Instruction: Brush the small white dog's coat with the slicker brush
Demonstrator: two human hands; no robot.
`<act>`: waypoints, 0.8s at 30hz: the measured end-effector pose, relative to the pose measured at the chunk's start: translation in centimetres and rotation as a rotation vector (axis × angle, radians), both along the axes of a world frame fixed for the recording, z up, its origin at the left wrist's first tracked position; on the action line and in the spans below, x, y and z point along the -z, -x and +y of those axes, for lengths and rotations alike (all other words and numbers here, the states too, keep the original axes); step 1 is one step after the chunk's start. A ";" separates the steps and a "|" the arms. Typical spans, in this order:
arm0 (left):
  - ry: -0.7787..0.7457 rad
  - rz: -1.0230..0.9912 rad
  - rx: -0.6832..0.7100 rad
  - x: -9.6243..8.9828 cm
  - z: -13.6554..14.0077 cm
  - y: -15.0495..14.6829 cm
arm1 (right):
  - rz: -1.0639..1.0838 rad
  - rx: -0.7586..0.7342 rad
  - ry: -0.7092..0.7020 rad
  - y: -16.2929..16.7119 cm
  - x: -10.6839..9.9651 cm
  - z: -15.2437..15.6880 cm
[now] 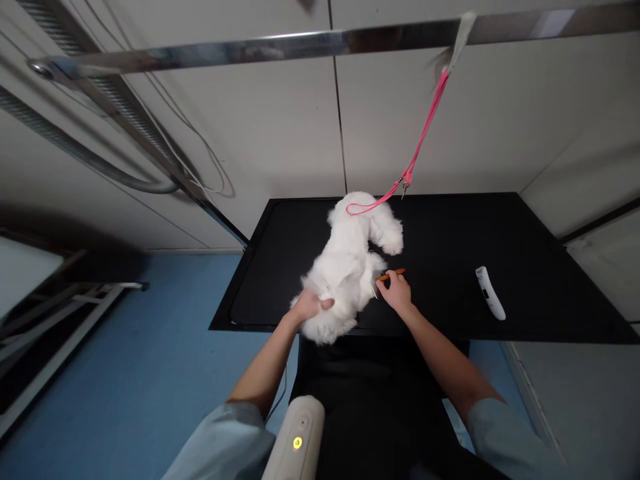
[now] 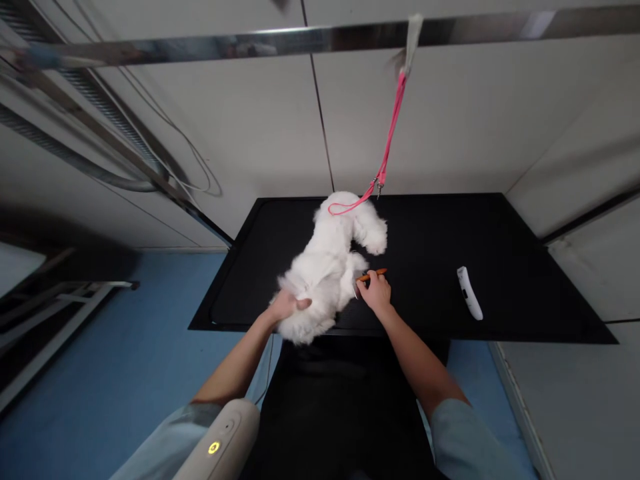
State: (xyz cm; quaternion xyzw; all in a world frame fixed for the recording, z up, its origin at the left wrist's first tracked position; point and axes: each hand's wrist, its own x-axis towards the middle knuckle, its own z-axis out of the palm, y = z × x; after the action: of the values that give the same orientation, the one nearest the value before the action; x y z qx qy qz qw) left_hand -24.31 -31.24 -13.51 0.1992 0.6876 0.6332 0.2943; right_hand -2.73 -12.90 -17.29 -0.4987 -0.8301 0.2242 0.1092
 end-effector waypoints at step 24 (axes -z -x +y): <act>0.122 0.063 0.355 1.1 1.5 6.5 | 0.661 -0.291 -0.164 6.9 -1.8 1.2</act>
State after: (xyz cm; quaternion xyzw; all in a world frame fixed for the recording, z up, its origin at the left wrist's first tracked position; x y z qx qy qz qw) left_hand -30.84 -29.72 -14.60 0.3187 0.6876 0.5222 0.3911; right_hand -9.62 -11.73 -15.45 -0.2660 -0.8273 0.3193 0.3779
